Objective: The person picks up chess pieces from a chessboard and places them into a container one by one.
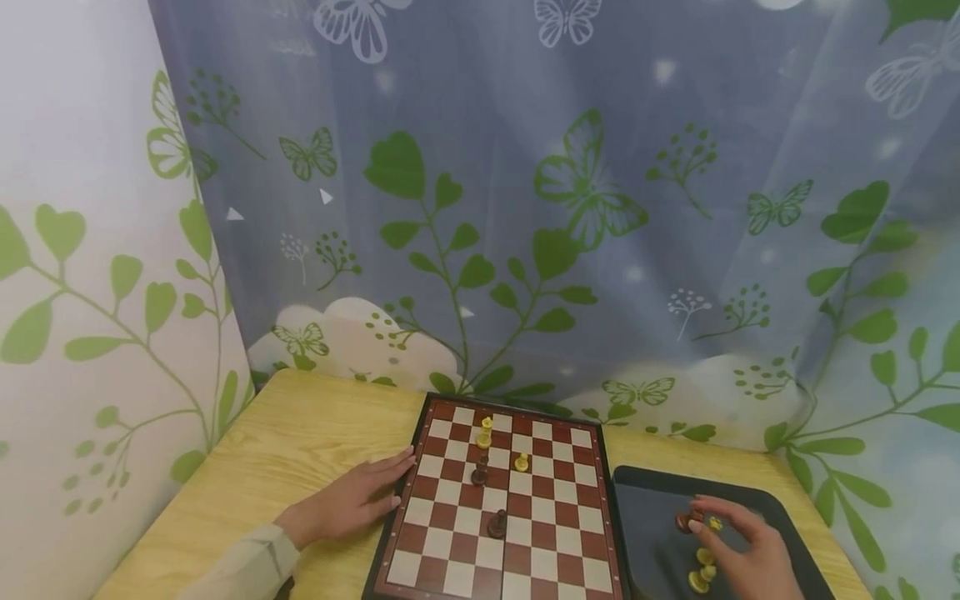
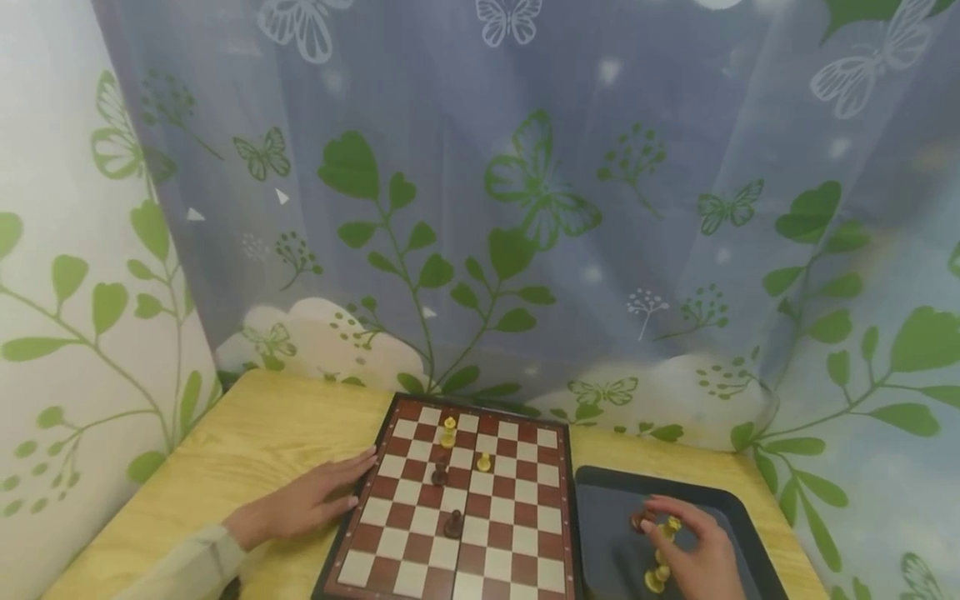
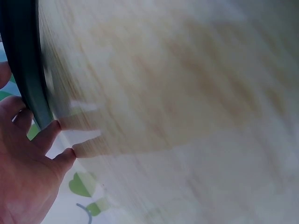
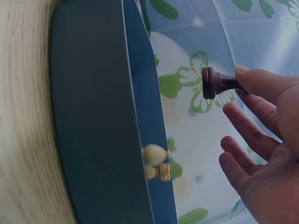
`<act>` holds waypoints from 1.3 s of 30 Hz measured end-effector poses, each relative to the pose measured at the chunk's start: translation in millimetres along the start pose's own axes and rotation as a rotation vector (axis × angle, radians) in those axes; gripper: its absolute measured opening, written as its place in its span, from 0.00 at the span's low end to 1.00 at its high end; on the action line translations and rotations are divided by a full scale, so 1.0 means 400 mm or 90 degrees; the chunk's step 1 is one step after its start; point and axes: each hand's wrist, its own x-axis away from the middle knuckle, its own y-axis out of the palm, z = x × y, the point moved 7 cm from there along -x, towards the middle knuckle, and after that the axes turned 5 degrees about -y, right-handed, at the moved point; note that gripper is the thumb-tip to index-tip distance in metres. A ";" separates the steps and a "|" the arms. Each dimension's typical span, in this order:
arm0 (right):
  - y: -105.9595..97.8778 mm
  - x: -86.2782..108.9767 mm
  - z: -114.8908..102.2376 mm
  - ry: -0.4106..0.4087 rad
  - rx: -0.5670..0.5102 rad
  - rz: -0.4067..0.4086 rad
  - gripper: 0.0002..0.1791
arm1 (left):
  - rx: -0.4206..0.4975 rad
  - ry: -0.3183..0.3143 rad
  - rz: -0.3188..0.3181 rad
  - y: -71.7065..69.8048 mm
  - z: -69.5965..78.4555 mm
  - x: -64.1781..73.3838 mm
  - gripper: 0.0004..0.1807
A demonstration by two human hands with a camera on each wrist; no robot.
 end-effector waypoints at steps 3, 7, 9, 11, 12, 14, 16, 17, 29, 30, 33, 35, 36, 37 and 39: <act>-0.012 0.008 0.010 -0.006 0.011 0.014 0.17 | 0.000 0.000 0.001 0.002 -0.002 -0.001 0.33; -0.021 0.015 0.029 0.006 0.022 0.022 0.17 | 0.003 -0.001 0.000 0.003 -0.004 -0.002 0.33; -0.025 0.018 0.040 0.014 0.019 0.027 0.17 | 0.002 -0.002 -0.001 0.004 -0.004 -0.001 0.33; -0.029 0.021 0.050 0.018 0.016 0.034 0.16 | 0.002 -0.003 -0.002 0.004 -0.004 -0.001 0.33; -0.031 0.022 0.056 0.026 0.012 0.035 0.17 | 0.001 -0.003 -0.002 0.003 -0.004 -0.001 0.33; -0.036 0.025 0.068 0.046 0.013 0.034 0.17 | -0.001 -0.004 -0.001 0.003 -0.003 -0.001 0.33; -0.039 0.027 0.081 0.069 0.011 0.029 0.18 | -0.001 -0.005 -0.001 0.002 -0.003 -0.001 0.33; -0.041 0.031 0.087 0.079 0.005 0.033 0.19 | 0.000 -0.006 -0.002 0.002 -0.004 -0.001 0.33; -0.106 0.074 0.165 0.237 -0.006 0.151 0.25 | -0.001 -0.004 0.004 0.003 -0.007 -0.001 0.33; -0.108 0.076 0.170 0.243 -0.008 0.163 0.24 | 0.001 -0.005 0.003 0.002 -0.007 -0.002 0.33; -0.111 0.080 0.188 0.251 -0.016 0.203 0.22 | 0.001 -0.004 0.001 0.001 -0.004 -0.003 0.33; -0.106 0.081 0.202 0.256 -0.016 0.207 0.22 | 0.003 -0.002 0.001 -0.001 -0.002 -0.003 0.33; -0.101 0.080 0.211 0.259 -0.019 0.195 0.23 | 0.003 -0.002 0.000 -0.001 -0.001 -0.002 0.33; -0.094 0.081 0.220 0.267 -0.020 0.177 0.25 | 0.002 -0.001 0.000 -0.001 -0.001 -0.002 0.33; -0.081 0.081 0.236 0.278 -0.031 0.139 0.29 | 0.004 -0.002 -0.003 0.002 -0.002 -0.002 0.33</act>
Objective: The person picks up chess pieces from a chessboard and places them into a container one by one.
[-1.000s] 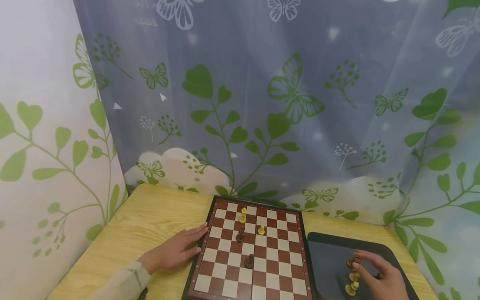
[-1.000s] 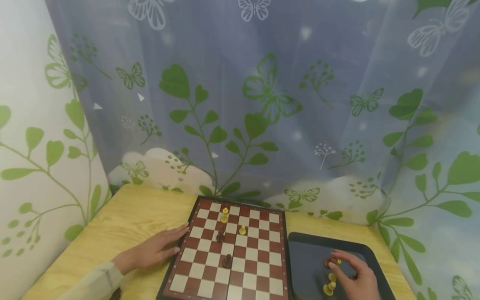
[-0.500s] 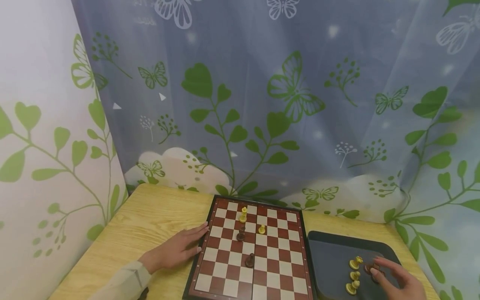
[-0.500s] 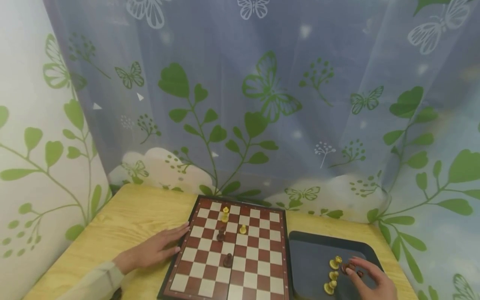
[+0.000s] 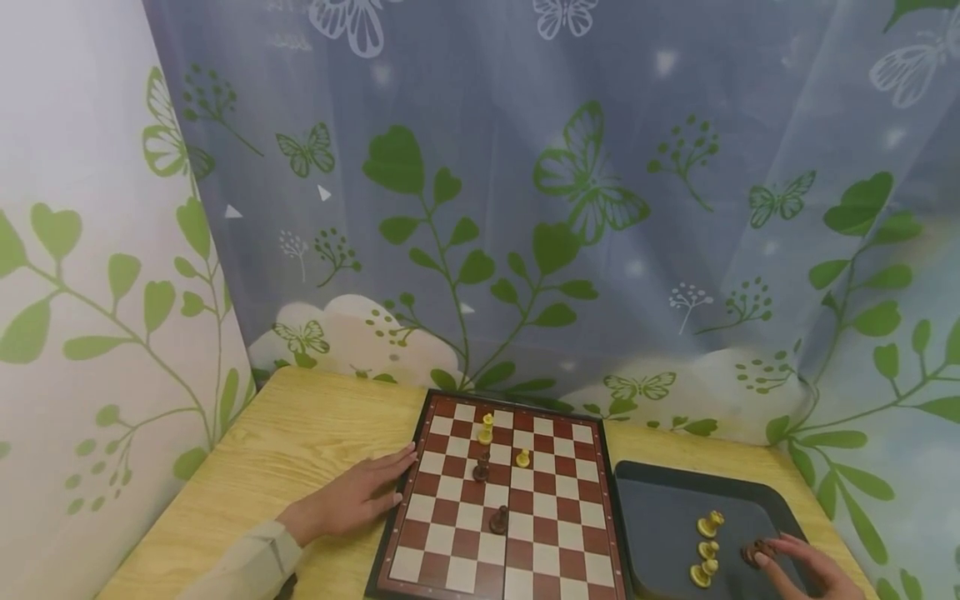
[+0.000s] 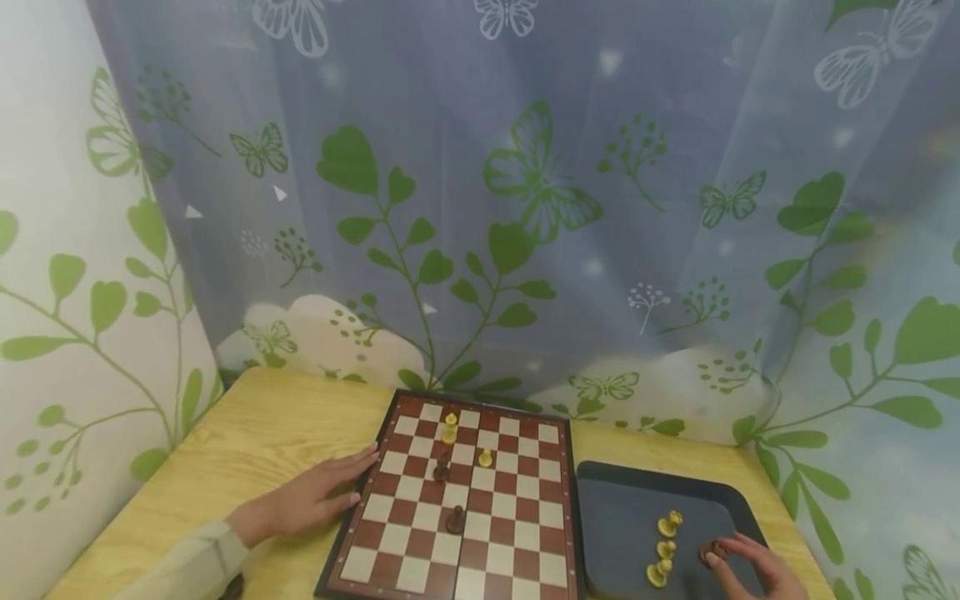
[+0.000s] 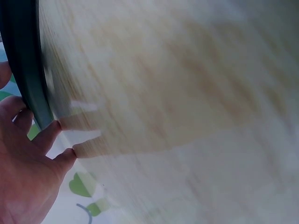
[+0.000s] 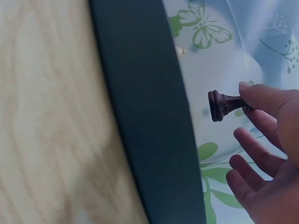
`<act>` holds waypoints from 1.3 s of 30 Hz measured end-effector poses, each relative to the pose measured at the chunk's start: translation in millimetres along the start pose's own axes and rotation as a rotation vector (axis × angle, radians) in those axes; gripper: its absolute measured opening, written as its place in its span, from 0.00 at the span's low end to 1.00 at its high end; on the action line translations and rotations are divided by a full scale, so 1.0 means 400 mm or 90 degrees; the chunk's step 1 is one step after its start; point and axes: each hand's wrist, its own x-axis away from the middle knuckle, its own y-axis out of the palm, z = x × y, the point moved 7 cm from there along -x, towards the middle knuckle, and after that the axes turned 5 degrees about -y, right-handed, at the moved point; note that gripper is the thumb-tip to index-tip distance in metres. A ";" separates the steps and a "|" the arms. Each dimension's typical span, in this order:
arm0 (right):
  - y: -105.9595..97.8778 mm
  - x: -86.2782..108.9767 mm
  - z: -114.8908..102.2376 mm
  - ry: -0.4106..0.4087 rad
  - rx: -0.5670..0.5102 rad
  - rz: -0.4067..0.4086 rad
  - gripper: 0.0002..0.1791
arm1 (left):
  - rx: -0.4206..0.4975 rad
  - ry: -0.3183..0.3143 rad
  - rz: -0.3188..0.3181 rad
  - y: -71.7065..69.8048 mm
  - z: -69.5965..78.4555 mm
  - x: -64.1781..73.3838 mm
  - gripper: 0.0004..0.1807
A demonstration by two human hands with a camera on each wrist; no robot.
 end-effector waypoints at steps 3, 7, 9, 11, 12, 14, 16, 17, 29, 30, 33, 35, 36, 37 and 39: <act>0.013 -0.001 0.016 0.001 -0.013 -0.017 0.30 | 0.004 -0.003 -0.005 0.002 -0.003 0.001 0.33; 0.012 0.006 0.024 -0.018 -0.040 0.041 0.25 | 0.006 -0.007 -0.009 0.005 -0.007 -0.001 0.33; 0.015 0.014 0.025 -0.023 -0.042 0.063 0.23 | 0.005 -0.010 -0.012 0.005 -0.009 0.000 0.33; 0.015 0.025 0.022 -0.038 -0.038 0.103 0.21 | 0.007 -0.011 -0.013 0.005 -0.010 0.001 0.33; 0.016 0.033 0.019 -0.047 -0.037 0.119 0.20 | 0.007 -0.012 -0.014 0.005 -0.010 0.002 0.33; 0.015 0.047 0.009 -0.081 -0.049 0.157 0.17 | 0.008 -0.011 -0.014 0.004 -0.009 0.003 0.33; 0.014 0.057 -0.001 -0.126 -0.064 0.186 0.15 | 0.008 -0.012 -0.014 0.003 -0.009 0.003 0.33; 0.015 0.059 -0.003 -0.140 -0.062 0.187 0.14 | 0.009 -0.012 -0.015 0.003 -0.008 0.002 0.33; 0.054 -0.002 0.055 -0.145 0.073 -0.027 0.21 | 0.010 -0.009 -0.015 -0.001 -0.002 0.005 0.33; 0.060 -0.007 0.058 -0.152 0.083 -0.061 0.23 | 0.010 -0.011 -0.016 -0.001 -0.002 0.006 0.33; 0.072 -0.016 0.069 -0.149 0.090 -0.117 0.25 | 0.012 -0.013 -0.019 -0.002 -0.001 0.007 0.33; 0.076 -0.018 0.075 -0.138 0.084 -0.122 0.26 | 0.014 -0.013 -0.020 -0.002 0.000 0.008 0.34; 0.078 -0.018 0.078 -0.127 0.076 -0.123 0.27 | 0.015 -0.015 -0.021 -0.001 0.000 0.007 0.34; 0.078 -0.019 0.081 -0.115 0.071 -0.115 0.27 | 0.016 -0.016 -0.022 0.000 0.000 0.006 0.34; 0.079 -0.019 0.085 -0.097 0.062 -0.114 0.27 | 0.017 -0.014 -0.021 0.000 0.000 0.004 0.34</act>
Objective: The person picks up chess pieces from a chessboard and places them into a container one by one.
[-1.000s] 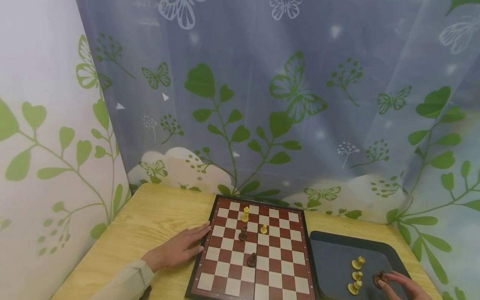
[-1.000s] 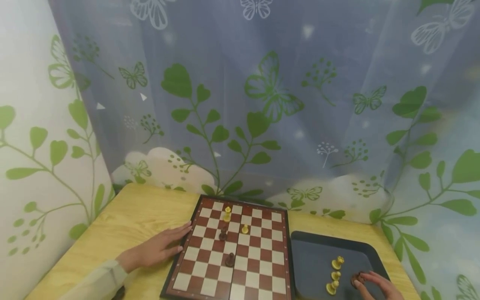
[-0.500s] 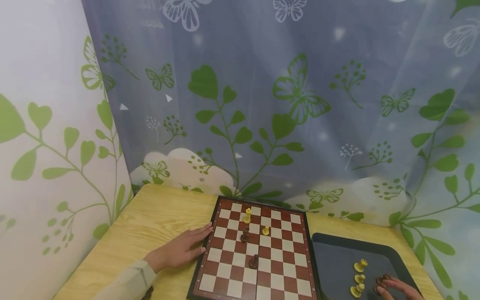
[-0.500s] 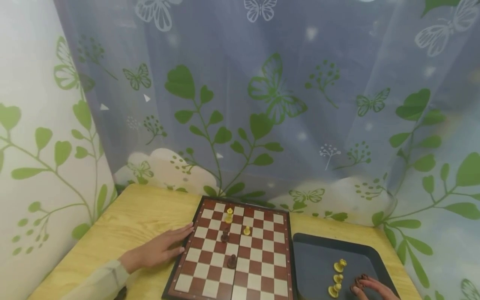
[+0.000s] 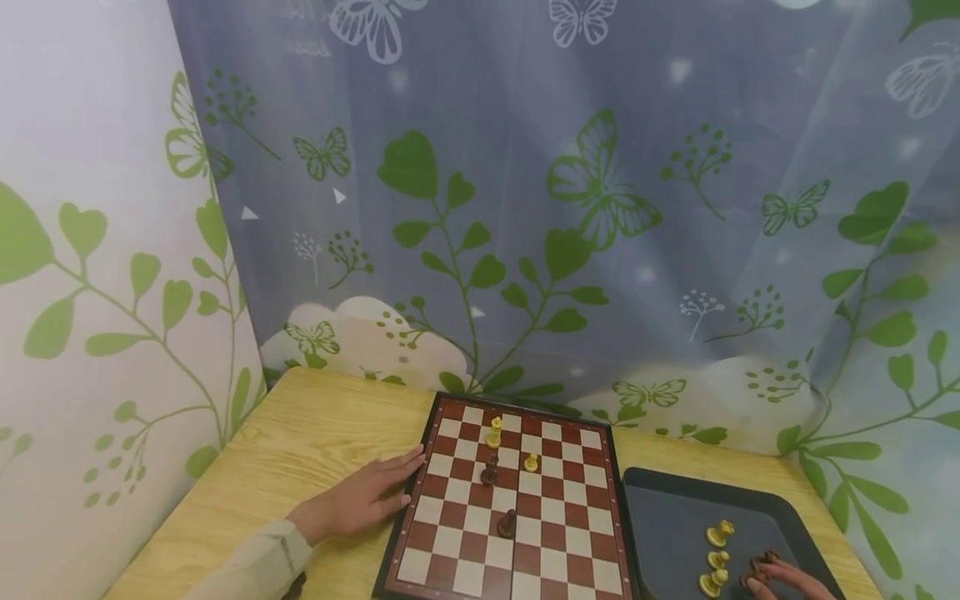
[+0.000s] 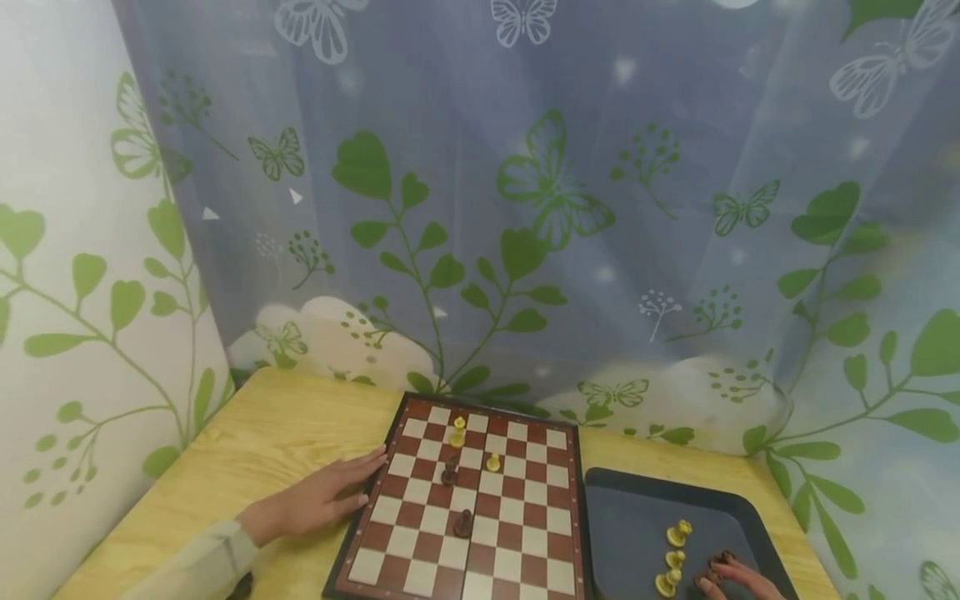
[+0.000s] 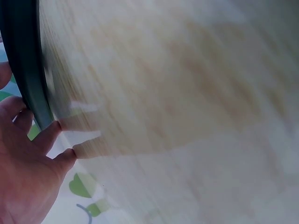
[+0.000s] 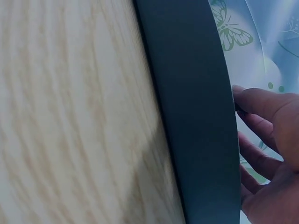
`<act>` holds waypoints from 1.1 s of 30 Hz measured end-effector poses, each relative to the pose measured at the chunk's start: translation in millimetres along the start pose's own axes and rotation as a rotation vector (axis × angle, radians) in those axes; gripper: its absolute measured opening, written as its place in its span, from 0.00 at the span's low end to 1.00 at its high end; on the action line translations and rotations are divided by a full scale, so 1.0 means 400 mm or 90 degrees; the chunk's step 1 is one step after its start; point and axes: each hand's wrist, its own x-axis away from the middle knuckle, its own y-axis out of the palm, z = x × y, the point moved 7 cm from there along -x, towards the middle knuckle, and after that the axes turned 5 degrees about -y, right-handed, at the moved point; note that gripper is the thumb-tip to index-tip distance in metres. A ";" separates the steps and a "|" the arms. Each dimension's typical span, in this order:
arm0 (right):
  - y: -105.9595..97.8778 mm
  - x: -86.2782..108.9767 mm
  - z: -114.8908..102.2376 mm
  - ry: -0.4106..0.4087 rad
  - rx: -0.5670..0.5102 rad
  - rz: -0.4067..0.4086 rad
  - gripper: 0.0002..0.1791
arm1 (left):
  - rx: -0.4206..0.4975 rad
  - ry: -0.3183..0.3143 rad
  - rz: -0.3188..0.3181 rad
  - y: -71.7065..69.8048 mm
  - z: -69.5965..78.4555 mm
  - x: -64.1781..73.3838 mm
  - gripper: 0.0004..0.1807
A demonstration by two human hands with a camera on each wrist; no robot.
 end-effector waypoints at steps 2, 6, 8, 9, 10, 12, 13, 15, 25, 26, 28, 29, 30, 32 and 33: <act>0.002 -0.001 0.002 0.012 -0.005 -0.005 0.28 | 0.000 -0.002 -0.001 0.000 -0.001 -0.001 0.34; 0.003 -0.006 0.005 0.050 -0.007 -0.059 0.33 | 0.000 -0.007 -0.002 0.001 -0.002 0.000 0.34; 0.002 -0.008 0.003 0.056 0.001 -0.061 0.33 | -0.001 -0.005 -0.001 0.000 -0.001 0.001 0.34; 0.003 -0.008 0.002 0.062 0.002 -0.065 0.33 | -0.001 -0.005 0.000 0.000 -0.002 0.001 0.34; 0.001 -0.006 -0.001 0.057 0.000 -0.044 0.31 | -0.001 -0.003 0.001 0.000 -0.002 0.001 0.34; -0.002 -0.003 -0.004 0.050 0.000 -0.009 0.29 | -0.001 -0.004 0.001 0.001 -0.004 0.001 0.34; -0.003 -0.002 -0.004 0.044 0.000 0.003 0.28 | 0.000 -0.003 0.002 0.001 -0.005 0.001 0.34; -0.008 0.003 -0.008 0.034 -0.008 0.032 0.26 | -0.001 -0.005 0.001 0.002 -0.008 0.000 0.34; -0.044 0.065 -0.133 -0.126 -0.036 0.183 0.15 | -0.002 -0.005 -0.005 0.010 -0.012 0.000 0.34; -0.047 0.069 -0.159 -0.153 -0.038 0.181 0.15 | -0.002 -0.005 -0.005 0.009 -0.012 0.000 0.34; -0.044 0.066 -0.212 -0.169 -0.021 0.135 0.15 | -0.001 -0.005 -0.004 0.009 -0.012 0.000 0.34; -0.041 0.061 -0.240 -0.183 -0.010 0.106 0.15 | -0.002 -0.004 -0.003 0.008 -0.012 -0.001 0.34; -0.035 0.057 -0.269 -0.196 0.009 0.082 0.15 | -0.002 -0.003 -0.003 0.008 -0.011 -0.001 0.34; -0.017 0.051 -0.328 -0.224 0.032 0.031 0.15 | -0.002 -0.002 -0.004 0.005 -0.010 -0.002 0.34; -0.004 0.049 -0.358 -0.239 0.036 0.012 0.15 | -0.003 -0.003 -0.004 0.005 -0.010 -0.003 0.34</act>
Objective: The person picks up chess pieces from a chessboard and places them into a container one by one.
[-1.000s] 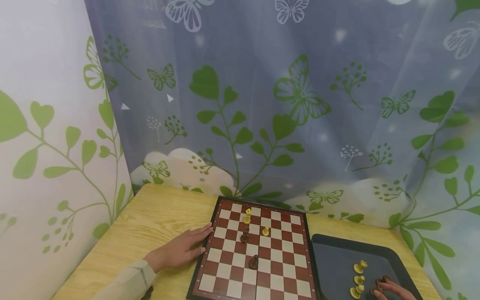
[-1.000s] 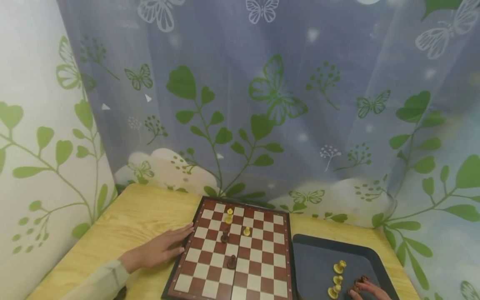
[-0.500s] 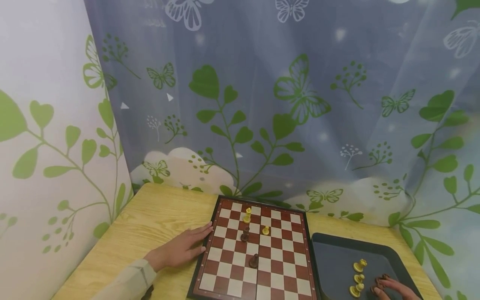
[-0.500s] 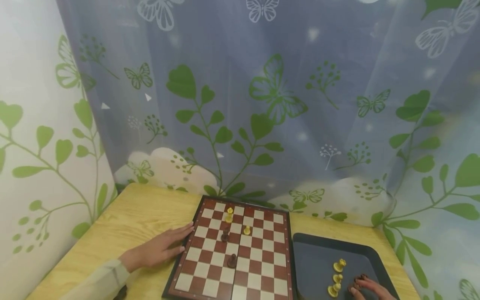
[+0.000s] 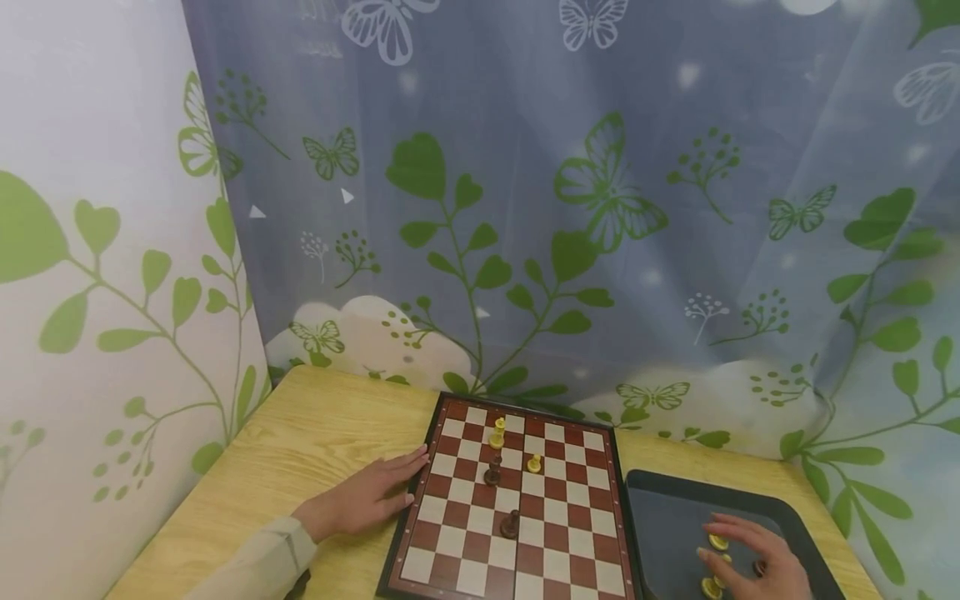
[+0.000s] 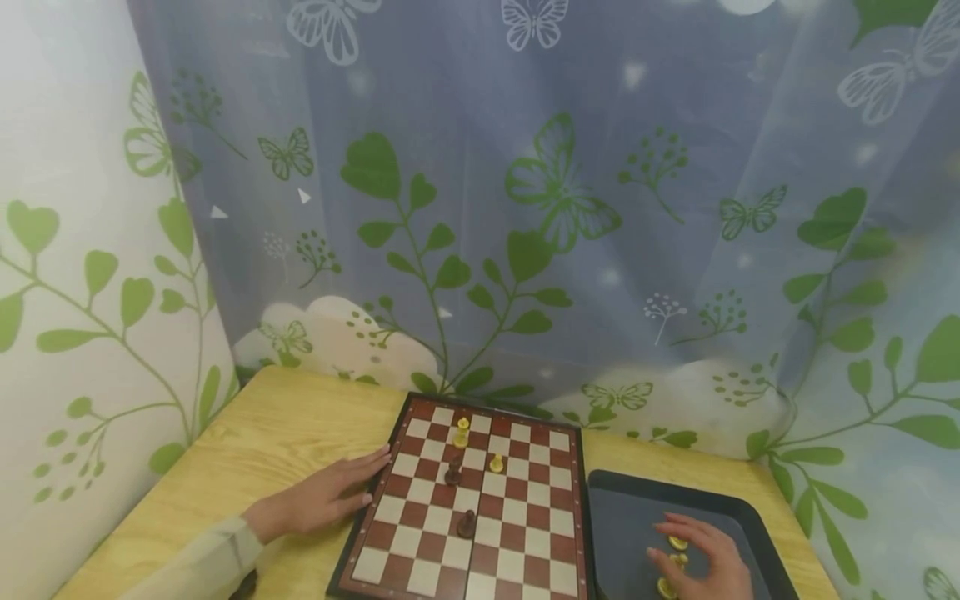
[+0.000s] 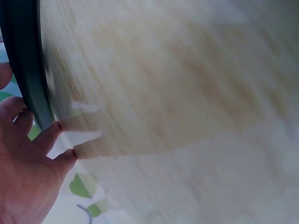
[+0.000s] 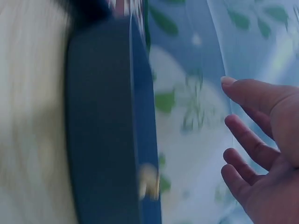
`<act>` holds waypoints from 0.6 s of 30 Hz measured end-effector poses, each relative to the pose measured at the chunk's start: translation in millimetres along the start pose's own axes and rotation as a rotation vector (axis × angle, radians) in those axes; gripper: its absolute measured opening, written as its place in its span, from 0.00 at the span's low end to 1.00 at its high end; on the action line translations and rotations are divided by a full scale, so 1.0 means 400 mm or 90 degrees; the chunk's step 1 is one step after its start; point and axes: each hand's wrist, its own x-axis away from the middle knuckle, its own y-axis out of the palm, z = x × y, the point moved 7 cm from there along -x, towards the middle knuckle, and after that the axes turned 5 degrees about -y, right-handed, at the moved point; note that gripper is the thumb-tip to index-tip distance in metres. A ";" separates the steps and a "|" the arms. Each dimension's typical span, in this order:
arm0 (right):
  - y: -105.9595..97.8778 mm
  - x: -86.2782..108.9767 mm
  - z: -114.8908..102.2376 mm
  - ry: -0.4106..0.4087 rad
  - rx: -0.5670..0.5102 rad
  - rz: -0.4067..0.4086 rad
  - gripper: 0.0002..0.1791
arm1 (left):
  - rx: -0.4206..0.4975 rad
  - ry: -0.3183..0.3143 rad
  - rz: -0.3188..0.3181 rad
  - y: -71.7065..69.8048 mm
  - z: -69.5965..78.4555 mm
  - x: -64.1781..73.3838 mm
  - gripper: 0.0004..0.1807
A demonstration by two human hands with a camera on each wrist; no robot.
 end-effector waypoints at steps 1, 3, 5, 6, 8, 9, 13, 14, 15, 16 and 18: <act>0.011 -0.008 -0.028 -0.016 -0.001 -0.013 0.15 | 0.000 0.001 -0.001 0.000 0.001 0.000 0.34; 0.038 -0.020 -0.082 -0.058 -0.013 -0.025 0.15 | 0.000 0.000 -0.002 -0.001 0.002 0.000 0.34; 0.069 -0.031 -0.131 -0.090 -0.041 -0.038 0.16 | 0.001 -0.001 -0.002 -0.002 0.001 -0.001 0.34; 0.085 -0.036 -0.151 -0.099 -0.054 -0.049 0.16 | 0.001 -0.002 -0.003 -0.002 0.002 -0.002 0.34; 0.113 -0.047 -0.186 -0.112 -0.084 -0.076 0.17 | -0.001 -0.005 -0.003 -0.003 0.002 -0.003 0.34; 0.127 -0.053 -0.200 -0.111 -0.096 -0.094 0.16 | -0.002 -0.005 -0.002 -0.004 0.002 -0.004 0.34; 0.176 -0.072 -0.244 -0.092 -0.141 -0.169 0.14 | -0.007 -0.010 0.000 -0.003 0.000 -0.003 0.34; 0.188 -0.074 -0.253 -0.090 -0.147 -0.189 0.13 | -0.007 -0.011 0.000 -0.002 -0.001 -0.002 0.34; 0.199 -0.077 -0.262 -0.095 -0.157 -0.210 0.12 | -0.006 -0.011 0.000 -0.001 -0.001 -0.002 0.34; 0.210 -0.079 -0.271 -0.103 -0.168 -0.230 0.11 | -0.006 -0.013 -0.002 0.000 -0.002 -0.002 0.34; 0.233 -0.083 -0.287 -0.117 -0.184 -0.266 0.11 | -0.004 -0.012 -0.002 0.002 -0.002 -0.001 0.34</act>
